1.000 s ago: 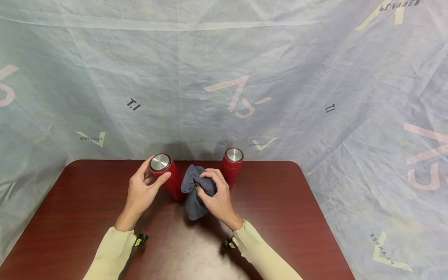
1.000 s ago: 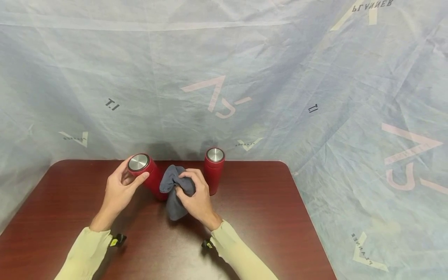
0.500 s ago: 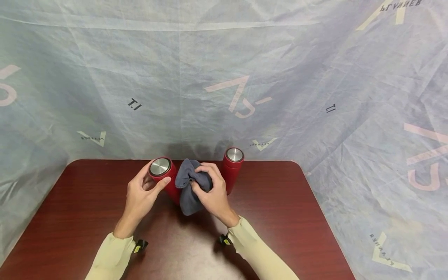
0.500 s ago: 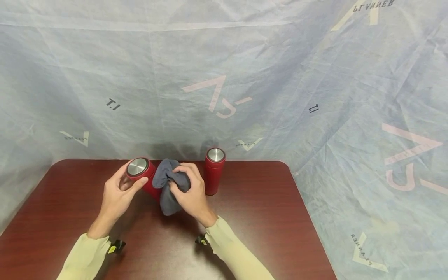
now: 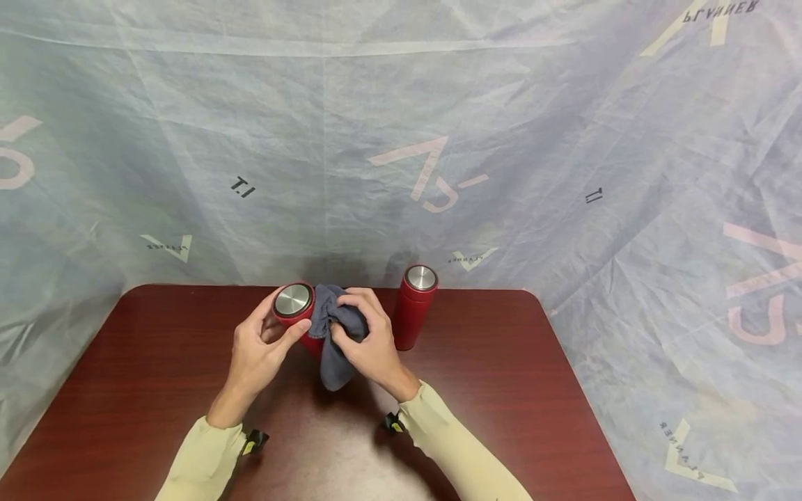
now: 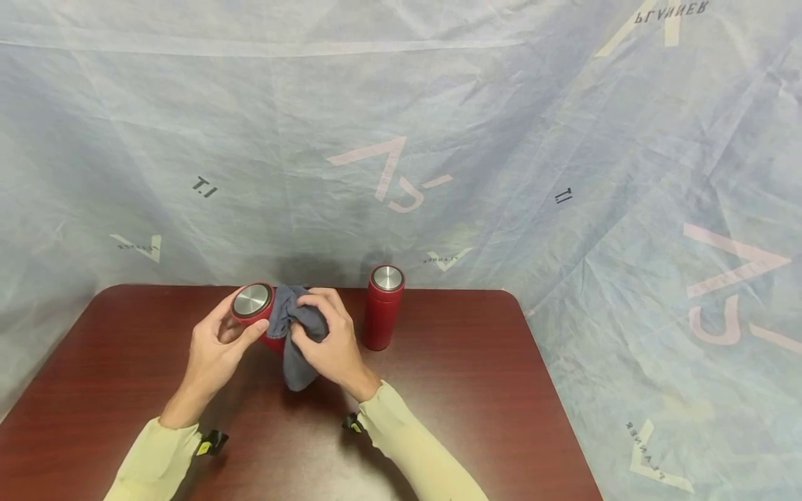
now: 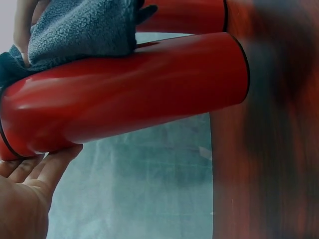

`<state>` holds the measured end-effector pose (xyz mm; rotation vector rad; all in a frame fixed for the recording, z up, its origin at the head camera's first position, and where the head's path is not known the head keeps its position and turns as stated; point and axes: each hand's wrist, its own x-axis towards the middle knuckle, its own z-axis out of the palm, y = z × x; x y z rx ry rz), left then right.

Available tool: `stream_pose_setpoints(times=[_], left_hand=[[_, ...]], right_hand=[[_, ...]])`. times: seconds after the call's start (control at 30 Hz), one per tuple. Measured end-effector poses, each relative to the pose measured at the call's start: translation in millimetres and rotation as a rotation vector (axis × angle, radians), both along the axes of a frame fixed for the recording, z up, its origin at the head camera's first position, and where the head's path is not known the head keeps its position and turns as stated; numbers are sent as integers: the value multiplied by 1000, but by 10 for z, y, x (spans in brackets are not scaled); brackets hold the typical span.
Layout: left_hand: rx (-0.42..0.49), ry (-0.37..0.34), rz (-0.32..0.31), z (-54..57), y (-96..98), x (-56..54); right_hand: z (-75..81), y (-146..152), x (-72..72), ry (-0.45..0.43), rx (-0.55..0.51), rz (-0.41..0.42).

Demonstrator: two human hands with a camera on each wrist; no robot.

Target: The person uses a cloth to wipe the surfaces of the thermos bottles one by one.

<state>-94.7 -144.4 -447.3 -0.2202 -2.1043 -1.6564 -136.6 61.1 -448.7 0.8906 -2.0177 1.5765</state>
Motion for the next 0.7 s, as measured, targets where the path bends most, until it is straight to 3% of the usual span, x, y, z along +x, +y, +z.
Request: stream_pose_setpoints(times=[0.23,0.7], left_hand=[[24,1,-4,2,13,7],[84,32,4,124,-18,71]], right_hand=[[-47,28,-18,-15,19,11],[-183,75,6,-54,50,-4]])
